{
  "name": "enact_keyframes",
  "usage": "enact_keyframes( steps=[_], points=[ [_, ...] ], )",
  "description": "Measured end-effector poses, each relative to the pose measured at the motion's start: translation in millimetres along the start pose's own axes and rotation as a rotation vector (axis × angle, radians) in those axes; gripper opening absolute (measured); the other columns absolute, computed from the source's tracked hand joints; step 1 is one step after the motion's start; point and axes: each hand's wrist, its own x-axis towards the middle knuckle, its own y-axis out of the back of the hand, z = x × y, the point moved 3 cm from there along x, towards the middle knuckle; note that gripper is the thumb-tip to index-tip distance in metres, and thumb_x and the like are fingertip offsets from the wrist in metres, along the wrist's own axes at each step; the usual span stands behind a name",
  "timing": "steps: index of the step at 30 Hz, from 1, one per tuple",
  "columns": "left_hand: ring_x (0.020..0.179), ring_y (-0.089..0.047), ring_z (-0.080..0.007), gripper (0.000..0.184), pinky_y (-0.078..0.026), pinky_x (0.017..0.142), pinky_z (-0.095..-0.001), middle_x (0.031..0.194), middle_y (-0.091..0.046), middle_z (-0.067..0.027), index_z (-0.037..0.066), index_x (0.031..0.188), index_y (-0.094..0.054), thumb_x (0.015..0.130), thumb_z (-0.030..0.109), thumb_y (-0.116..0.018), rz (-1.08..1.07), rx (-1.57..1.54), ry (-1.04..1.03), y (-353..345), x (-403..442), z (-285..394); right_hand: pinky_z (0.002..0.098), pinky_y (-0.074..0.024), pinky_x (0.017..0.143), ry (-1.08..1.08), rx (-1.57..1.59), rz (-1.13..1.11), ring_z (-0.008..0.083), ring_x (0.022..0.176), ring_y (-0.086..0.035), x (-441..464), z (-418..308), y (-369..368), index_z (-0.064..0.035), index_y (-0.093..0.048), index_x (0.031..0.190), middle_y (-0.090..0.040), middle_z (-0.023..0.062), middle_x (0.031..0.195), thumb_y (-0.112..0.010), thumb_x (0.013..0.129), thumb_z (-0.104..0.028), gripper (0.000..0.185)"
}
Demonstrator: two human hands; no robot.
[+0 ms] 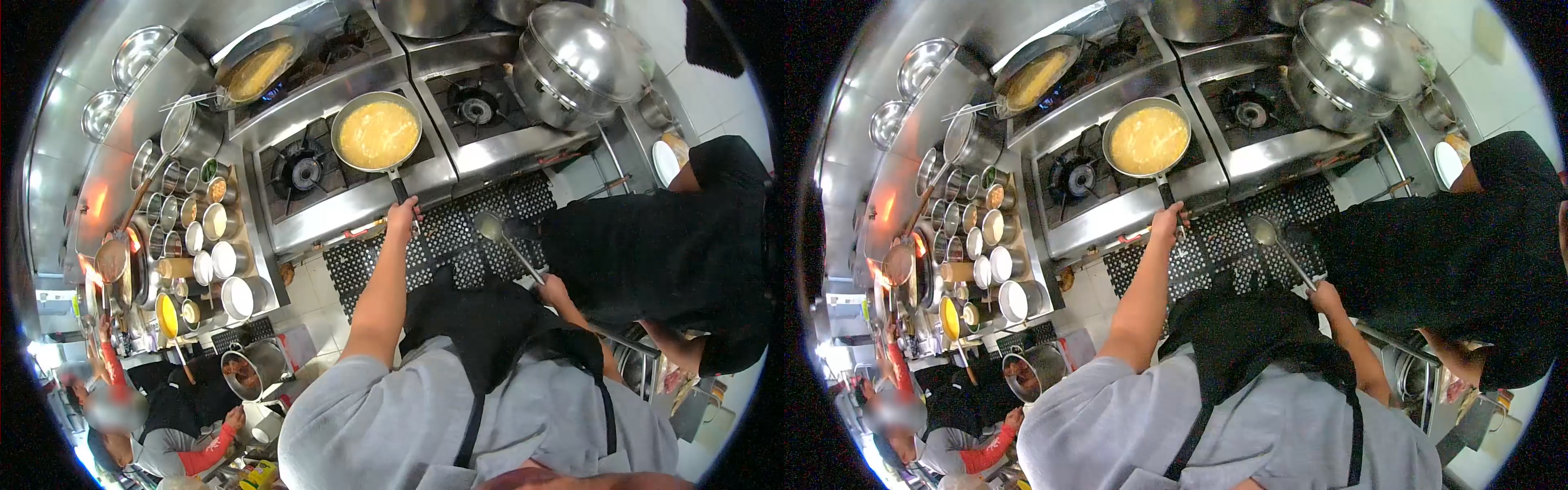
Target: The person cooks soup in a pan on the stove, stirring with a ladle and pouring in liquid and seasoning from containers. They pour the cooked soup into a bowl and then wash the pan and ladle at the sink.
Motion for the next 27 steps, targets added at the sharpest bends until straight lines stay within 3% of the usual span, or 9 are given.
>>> enact_keyframes(
  steps=[12,19,22,25,27],
  points=[
    [0.052,-0.054,-0.0156,0.019,-0.045,0.048,-0.0294,0.066,-0.057,-0.0043,0.003,0.083,-0.054,0.081,0.014,-0.07,0.066,0.109,-0.094,0.0,-9.8,0.6,0.0457,-0.0496,0.081,0.035,0.044,-0.002,0.0403,0.092,-0.064,-2.2,18.6,3.5,0.0011,-0.067,0.101,-0.066,0.0247,0.093,-0.069,0.08,-0.029,0.036],
    [0.048,-0.053,-0.016,0.02,-0.045,0.047,-0.0316,0.067,-0.058,-0.0049,0.003,0.083,-0.055,0.08,0.016,-0.069,0.105,0.176,-0.089,-1.7,-7.8,0.5,0.044,-0.0482,0.066,0.024,-0.028,-0.026,0.0337,0.071,-0.064,-7.7,20.4,18.6,0.0021,-0.064,0.092,-0.064,0.0202,0.079,-0.068,0.085,-0.027,0.03],
    [0.052,-0.056,-0.0205,0.028,-0.043,0.048,-0.0372,0.067,-0.058,-0.0086,-0.004,0.086,-0.055,0.081,0.02,-0.068,0.073,0.313,-0.09,-2.5,-4.9,6.1,0.0429,-0.0481,0.064,0.018,-0.017,-0.047,0.0318,0.07,-0.064,-9.9,22.5,26.9,0.0019,-0.064,0.093,-0.064,0.0192,0.08,-0.067,0.086,-0.028,0.031],
    [0.051,-0.058,-0.0222,0.029,-0.046,0.049,-0.037,0.065,-0.06,-0.0113,-0.007,0.084,-0.056,0.08,0.019,-0.065,0.214,0.446,-0.249,-3.5,20.1,-30.7,0.0436,-0.0486,0.064,0.067,-0.016,-0.036,0.033,0.069,-0.064,-17.9,22.1,39.8,0.0017,-0.064,0.094,-0.065,0.019,0.079,-0.067,0.086,-0.028,0.031],
    [0.052,-0.061,-0.0255,0.031,-0.049,0.054,-0.0384,0.062,-0.061,-0.0147,-0.009,0.081,-0.059,0.078,0.022,-0.062,0.273,0.632,-0.292,-9.4,-15.5,-18.6,0.0443,-0.049,0.065,0.118,-0.018,0.008,0.0336,0.069,-0.065,-6.9,44.2,30.3,0.0018,-0.064,0.094,-0.065,0.0191,0.078,-0.067,0.086,-0.028,0.031]
  ],
)
